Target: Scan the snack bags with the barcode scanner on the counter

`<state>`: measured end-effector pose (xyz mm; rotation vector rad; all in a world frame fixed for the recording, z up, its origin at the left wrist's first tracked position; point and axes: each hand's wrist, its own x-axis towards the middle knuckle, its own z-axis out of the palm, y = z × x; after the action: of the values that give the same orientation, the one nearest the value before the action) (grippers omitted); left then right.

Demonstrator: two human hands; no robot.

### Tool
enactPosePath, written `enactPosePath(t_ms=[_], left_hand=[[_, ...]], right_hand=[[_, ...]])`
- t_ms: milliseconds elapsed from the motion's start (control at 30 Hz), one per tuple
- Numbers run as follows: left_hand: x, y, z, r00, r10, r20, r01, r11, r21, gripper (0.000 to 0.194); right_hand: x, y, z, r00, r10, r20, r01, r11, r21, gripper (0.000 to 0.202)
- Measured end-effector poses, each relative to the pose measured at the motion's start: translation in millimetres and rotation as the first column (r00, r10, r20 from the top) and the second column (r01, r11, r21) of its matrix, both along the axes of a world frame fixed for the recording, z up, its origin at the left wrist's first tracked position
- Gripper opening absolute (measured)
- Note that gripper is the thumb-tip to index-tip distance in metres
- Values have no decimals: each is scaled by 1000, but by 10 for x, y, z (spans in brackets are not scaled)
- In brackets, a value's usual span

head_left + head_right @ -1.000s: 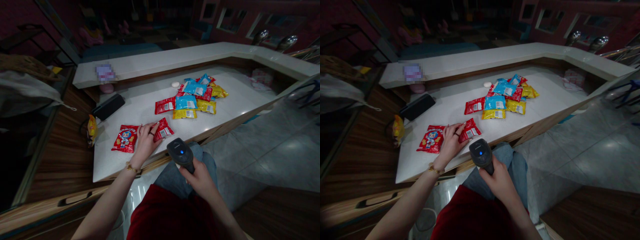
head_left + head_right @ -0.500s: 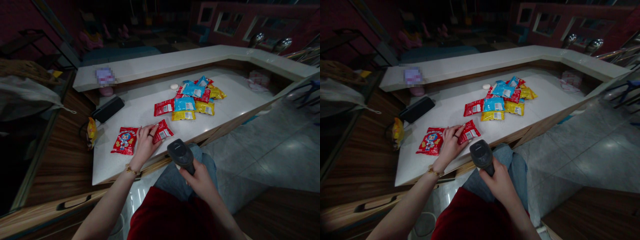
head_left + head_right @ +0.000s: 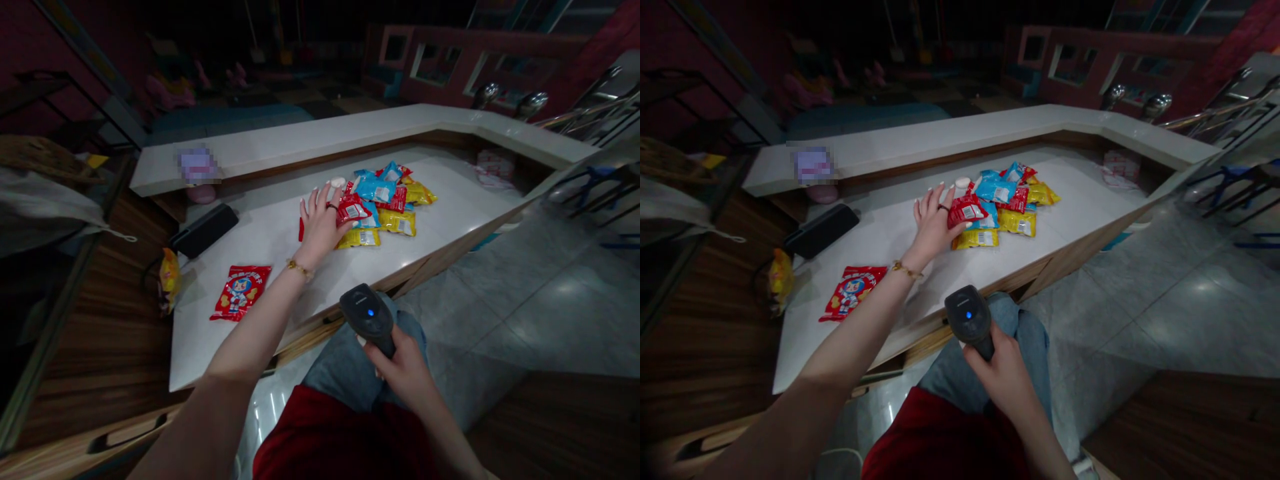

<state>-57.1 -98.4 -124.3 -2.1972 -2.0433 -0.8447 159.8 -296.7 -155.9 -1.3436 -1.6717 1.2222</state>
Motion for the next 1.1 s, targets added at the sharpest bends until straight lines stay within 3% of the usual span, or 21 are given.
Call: enactPosePath(t_ms=[100,233,400,533,600,700,800,900,967,1100], left_hand=[[-6,-225,-66,1000,-9,-15,8,999,-36,82],[-226,-929,-289,999,8,-33,-10,999,-38,82],[-728,-1787,-528,946,313,-81,-319,945,-77,75],[-1022,-2175,-612,845,523,-107,-533,841,-92,82],[-1080,-2251,-630,820,565,-88,-572,811,-122,82],[-1101,-2252,-638,832,552,-47,-552,819,-156,76],[-1097,-2168,-622,869,491,56,-481,866,-137,69],[-1055,-2037,-572,881,356,310,-325,934,-150,57],[-990,-1935,-518,793,269,546,-190,962,-198,52],[-831,-1717,-381,413,266,871,-16,958,-286,48]], right_hand=[[16,-8,-24,1000,-11,3,11,1000,-21,31],[23,-6,-46,1000,3,9,-3,1000,-26,29],[-12,4,-27,1000,25,4,-25,1000,-2,25],[-51,9,4,999,49,-3,-49,998,-26,28],[-65,3,10,999,51,-10,-51,998,-41,29],[-71,-15,7,999,45,-14,-46,998,-49,28],[-55,-30,-1,1000,27,-6,-27,999,-37,27],[-33,-36,-2,1000,13,4,-13,1000,-29,28],[-25,-37,5,1000,14,8,-13,999,-32,29],[-28,-38,32,1000,20,3,-20,999,-34,29]])
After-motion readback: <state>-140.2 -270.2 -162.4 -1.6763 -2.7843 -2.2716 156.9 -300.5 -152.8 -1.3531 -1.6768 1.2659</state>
